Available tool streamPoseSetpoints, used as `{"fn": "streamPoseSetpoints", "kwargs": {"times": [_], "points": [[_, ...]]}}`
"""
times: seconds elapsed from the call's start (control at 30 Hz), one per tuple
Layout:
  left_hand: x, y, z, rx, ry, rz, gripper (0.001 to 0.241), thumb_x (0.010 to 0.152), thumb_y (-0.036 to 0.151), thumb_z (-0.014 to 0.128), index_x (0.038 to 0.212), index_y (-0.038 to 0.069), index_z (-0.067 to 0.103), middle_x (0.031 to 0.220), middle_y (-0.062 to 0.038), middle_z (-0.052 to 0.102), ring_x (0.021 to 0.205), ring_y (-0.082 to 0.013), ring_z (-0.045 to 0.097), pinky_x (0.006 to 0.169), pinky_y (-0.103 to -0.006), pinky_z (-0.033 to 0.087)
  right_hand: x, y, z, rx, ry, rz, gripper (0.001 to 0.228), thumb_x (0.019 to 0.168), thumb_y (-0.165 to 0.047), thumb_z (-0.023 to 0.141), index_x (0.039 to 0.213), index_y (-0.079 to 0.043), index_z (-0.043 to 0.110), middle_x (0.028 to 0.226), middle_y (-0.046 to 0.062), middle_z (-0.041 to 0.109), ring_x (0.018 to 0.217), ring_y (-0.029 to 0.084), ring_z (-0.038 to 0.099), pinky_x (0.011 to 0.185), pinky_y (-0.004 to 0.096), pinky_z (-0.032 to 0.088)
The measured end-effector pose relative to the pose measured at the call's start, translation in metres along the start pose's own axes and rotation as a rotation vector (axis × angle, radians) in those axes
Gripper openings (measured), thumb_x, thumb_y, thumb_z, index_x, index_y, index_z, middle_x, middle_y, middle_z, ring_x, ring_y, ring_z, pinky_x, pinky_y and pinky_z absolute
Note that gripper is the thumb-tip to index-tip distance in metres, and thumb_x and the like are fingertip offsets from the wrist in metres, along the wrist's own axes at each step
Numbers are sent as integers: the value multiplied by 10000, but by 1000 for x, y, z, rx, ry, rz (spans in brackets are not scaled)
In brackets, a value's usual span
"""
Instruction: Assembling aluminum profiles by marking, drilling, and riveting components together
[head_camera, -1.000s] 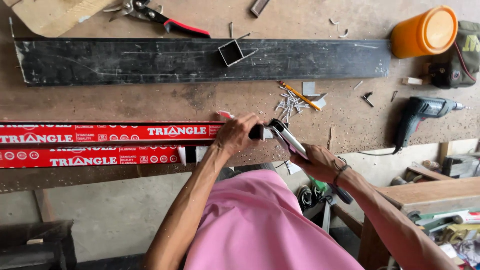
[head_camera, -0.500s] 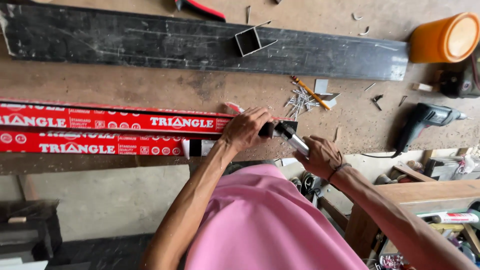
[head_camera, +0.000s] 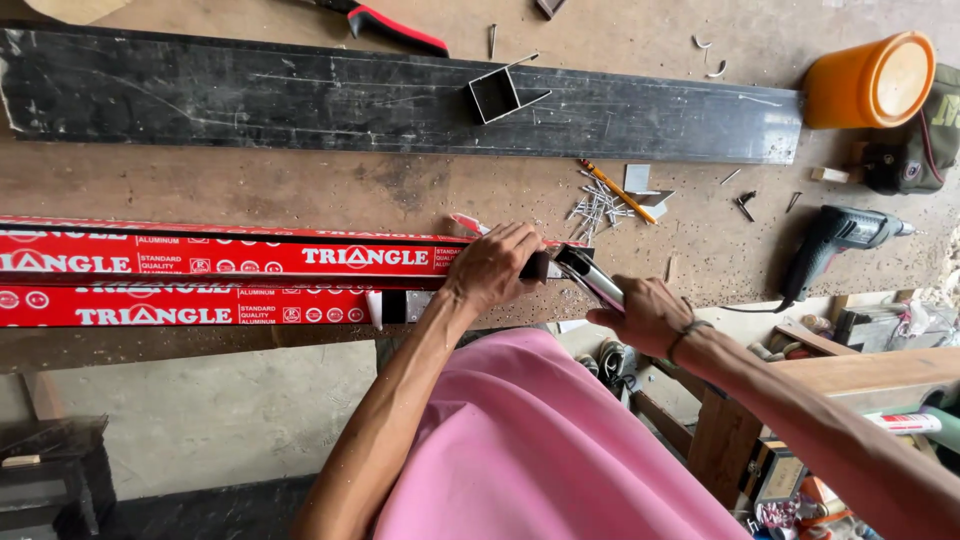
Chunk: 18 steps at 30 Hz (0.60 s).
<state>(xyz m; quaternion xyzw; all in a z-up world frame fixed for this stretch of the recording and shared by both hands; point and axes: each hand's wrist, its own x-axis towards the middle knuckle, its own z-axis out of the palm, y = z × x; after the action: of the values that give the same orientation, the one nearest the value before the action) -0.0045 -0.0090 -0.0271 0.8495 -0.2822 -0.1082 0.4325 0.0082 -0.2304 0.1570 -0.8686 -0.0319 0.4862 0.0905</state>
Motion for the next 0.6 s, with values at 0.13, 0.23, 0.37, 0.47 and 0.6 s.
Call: {"fn": "streamPoseSetpoints", "kwargs": {"times": [0.13, 0.23, 0.37, 0.47, 0.6], "points": [[-1, 17, -32, -43, -24, -14, 324, 882, 254, 789, 1091, 57, 640, 1026, -154, 676, 1007, -320, 709, 949, -471, 571, 19, 22, 42, -16, 254, -76, 263, 882, -331, 767, 912, -102, 642, 804, 134, 697, 761, 360, 718, 680, 453, 588], [0, 19, -35, -41, -21, -6, 304, 898, 264, 764, 1081, 57, 635, 1021, -158, 673, 1001, -323, 708, 947, -476, 576, 61, 75, 98, -39, 394, -58, 318, 731, -414, 782, 813, -191, 571, 681, 86, 661, 687, 361, 709, 608, 457, 535], [0, 7, -14, -25, 48, 23, 330, 844, 231, 785, 1079, 70, 618, 1036, -119, 647, 1040, -314, 700, 929, -464, 568, 45, 58, 59, -37, 336, -49, 282, 752, -393, 726, 801, -160, 575, 693, 132, 668, 710, 393, 711, 619, 477, 538], [-2, 15, -18, -20, -1, 16, 278, 874, 225, 770, 1062, 73, 633, 1003, -134, 665, 998, -311, 701, 940, -465, 574, 29, 62, 47, -243, 180, -168, 430, 839, -478, 675, 997, -99, 547, 871, 189, 620, 835, 449, 715, 726, 551, 587], [-1, 10, -19, -42, 1, -4, 280, 873, 210, 767, 1066, 67, 624, 1010, -135, 657, 990, -310, 695, 926, -466, 570, 9, 33, -3, -99, -191, 3, 171, 719, -94, 675, 843, -113, 558, 736, 102, 644, 774, 355, 727, 680, 470, 576]]}}
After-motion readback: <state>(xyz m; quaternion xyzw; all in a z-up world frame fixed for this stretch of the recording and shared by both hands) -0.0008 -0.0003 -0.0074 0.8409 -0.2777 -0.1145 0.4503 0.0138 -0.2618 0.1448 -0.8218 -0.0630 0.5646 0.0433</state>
